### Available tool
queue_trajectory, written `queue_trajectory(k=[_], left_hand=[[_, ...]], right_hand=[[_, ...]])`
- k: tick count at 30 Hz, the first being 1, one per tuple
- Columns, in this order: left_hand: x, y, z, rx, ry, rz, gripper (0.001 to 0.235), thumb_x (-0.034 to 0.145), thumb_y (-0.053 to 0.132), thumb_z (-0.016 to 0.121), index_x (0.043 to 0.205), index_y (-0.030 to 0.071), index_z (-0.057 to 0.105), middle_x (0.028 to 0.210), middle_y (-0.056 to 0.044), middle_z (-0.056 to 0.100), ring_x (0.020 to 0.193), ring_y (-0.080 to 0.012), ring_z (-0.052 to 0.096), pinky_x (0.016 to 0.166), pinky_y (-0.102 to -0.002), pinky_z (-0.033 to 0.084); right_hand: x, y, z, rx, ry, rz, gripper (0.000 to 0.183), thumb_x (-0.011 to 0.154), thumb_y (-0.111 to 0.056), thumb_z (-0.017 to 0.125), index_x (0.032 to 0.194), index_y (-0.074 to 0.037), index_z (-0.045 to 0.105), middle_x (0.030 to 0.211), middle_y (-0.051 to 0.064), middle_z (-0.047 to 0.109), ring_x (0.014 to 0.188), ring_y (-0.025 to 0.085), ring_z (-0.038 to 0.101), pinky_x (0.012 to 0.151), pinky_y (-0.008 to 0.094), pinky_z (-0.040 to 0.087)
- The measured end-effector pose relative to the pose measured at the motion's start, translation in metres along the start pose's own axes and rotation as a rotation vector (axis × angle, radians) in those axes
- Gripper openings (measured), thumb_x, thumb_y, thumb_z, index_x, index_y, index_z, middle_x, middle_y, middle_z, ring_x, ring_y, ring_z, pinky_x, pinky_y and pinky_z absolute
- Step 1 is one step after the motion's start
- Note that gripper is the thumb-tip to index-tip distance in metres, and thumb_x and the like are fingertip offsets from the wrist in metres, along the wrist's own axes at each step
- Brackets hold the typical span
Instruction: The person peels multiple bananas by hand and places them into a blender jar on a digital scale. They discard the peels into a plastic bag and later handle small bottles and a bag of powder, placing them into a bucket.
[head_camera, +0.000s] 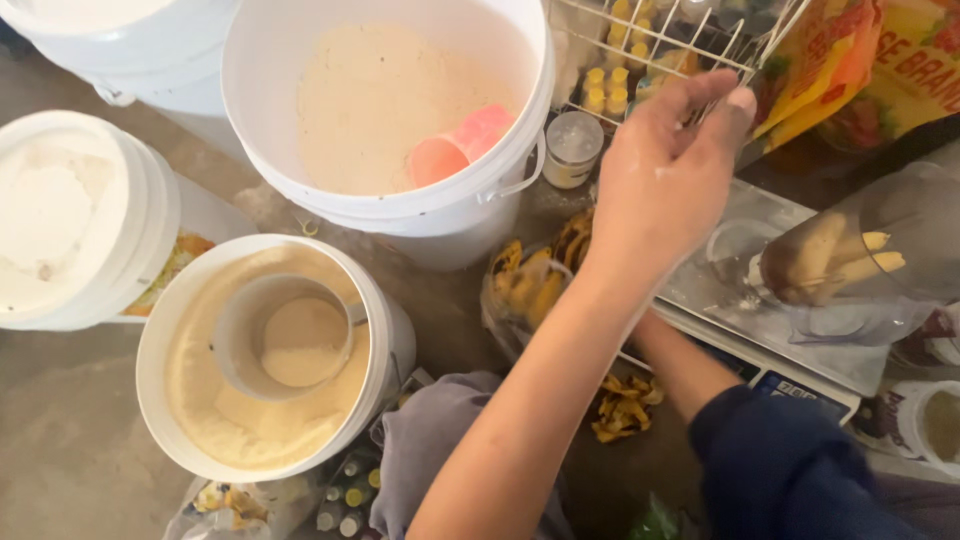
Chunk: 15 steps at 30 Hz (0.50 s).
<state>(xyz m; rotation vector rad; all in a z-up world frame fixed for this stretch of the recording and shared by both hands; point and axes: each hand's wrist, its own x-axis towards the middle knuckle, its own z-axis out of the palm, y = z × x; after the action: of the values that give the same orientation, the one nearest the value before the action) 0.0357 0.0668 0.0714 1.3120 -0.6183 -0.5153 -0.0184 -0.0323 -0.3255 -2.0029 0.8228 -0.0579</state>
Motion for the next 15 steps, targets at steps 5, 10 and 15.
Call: queue_trajectory(k=[5, 10, 15], left_hand=[[0.009, 0.007, -0.007, 0.019, 0.042, 0.001, 0.042, 0.096, 0.034, 0.063, 0.123, 0.003, 0.072, 0.089, -0.01, 0.079, 0.084, -0.0147, 0.075, 0.08, -0.03, 0.057], [0.014, 0.004, -0.011, -0.094, 0.062, 0.026, 0.041, 0.098, 0.031, 0.066, 0.124, 0.001, 0.071, 0.081, -0.01, 0.076, 0.071, -0.0116, 0.061, 0.069, -0.03, 0.052], [0.025, 0.006, -0.019, -0.193, 0.12, 0.122, 0.032, 0.101, 0.026, 0.066, 0.114, -0.002, 0.072, 0.082, -0.006, 0.063, 0.068, -0.0064, 0.051, 0.061, -0.026, 0.042]], right_hand=[[0.018, -0.038, -0.052, 0.269, 0.057, -0.107, 0.047, 0.086, -0.023, 0.072, 0.127, -0.003, 0.065, 0.126, 0.014, 0.069, 0.113, 0.028, 0.063, 0.098, 0.042, 0.052], [-0.001, -0.071, -0.086, 0.441, 0.016, -0.193, 0.047, 0.085, -0.019, 0.074, 0.127, -0.001, 0.064, 0.125, 0.014, 0.069, 0.112, 0.026, 0.062, 0.097, 0.042, 0.053], [-0.006, -0.097, -0.108, 0.359, -0.027, -0.309, 0.048, 0.083, -0.016, 0.076, 0.127, 0.002, 0.064, 0.125, 0.013, 0.069, 0.111, 0.025, 0.062, 0.096, 0.041, 0.053]])
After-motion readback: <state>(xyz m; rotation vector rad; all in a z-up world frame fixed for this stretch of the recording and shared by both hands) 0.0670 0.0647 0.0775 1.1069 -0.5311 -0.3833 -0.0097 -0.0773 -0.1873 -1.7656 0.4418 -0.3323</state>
